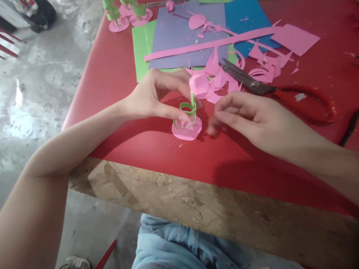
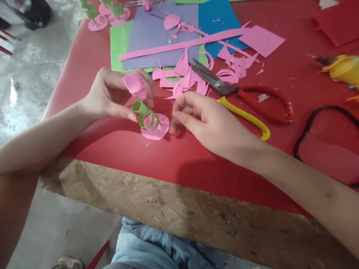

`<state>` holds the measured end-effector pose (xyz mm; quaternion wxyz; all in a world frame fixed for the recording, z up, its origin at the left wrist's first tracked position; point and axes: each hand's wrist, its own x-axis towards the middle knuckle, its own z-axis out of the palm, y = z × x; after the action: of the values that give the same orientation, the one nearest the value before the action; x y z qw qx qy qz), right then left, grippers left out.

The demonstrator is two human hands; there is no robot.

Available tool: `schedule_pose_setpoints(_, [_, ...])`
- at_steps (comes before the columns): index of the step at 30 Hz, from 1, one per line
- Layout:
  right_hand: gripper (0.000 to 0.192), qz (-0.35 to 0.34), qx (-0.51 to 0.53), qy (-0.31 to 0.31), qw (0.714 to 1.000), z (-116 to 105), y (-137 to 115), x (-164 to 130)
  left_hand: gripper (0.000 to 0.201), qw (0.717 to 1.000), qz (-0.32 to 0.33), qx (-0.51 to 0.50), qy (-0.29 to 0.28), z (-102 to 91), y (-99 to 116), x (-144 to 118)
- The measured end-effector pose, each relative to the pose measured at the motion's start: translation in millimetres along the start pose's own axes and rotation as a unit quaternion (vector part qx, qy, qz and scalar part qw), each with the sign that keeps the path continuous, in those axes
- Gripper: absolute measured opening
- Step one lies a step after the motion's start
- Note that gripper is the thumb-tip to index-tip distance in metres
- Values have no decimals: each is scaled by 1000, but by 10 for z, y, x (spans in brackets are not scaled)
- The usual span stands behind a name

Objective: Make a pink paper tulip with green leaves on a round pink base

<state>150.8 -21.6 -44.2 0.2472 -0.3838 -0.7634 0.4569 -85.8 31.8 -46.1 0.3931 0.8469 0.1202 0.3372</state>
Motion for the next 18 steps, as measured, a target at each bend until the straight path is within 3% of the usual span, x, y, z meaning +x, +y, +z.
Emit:
schedule_pose_setpoints(2, [8,26,-6,6,1000,8,-4,-14,34,1000,-14,-5,6,0,2,-4])
schedule_pose_setpoints(7, [15,6,-214,52,975,25,-28,-33,30,1000,11,-13,-4,3,8,-15])
schedule_pose_setpoints(11, [8,2,-297,57,953,24,-20,-47,31,1000,27,-7,-1,4,-12,-20])
schedule_pose_setpoints(14, [12,0,-239,74,968,5,-71,-65,32,999,32,11,-10,1,-24,-24])
schedule_pose_setpoints(18, [10,25,-36,60,997,-11,-154,-65,27,1000,28,2,-4,6,-29,-33])
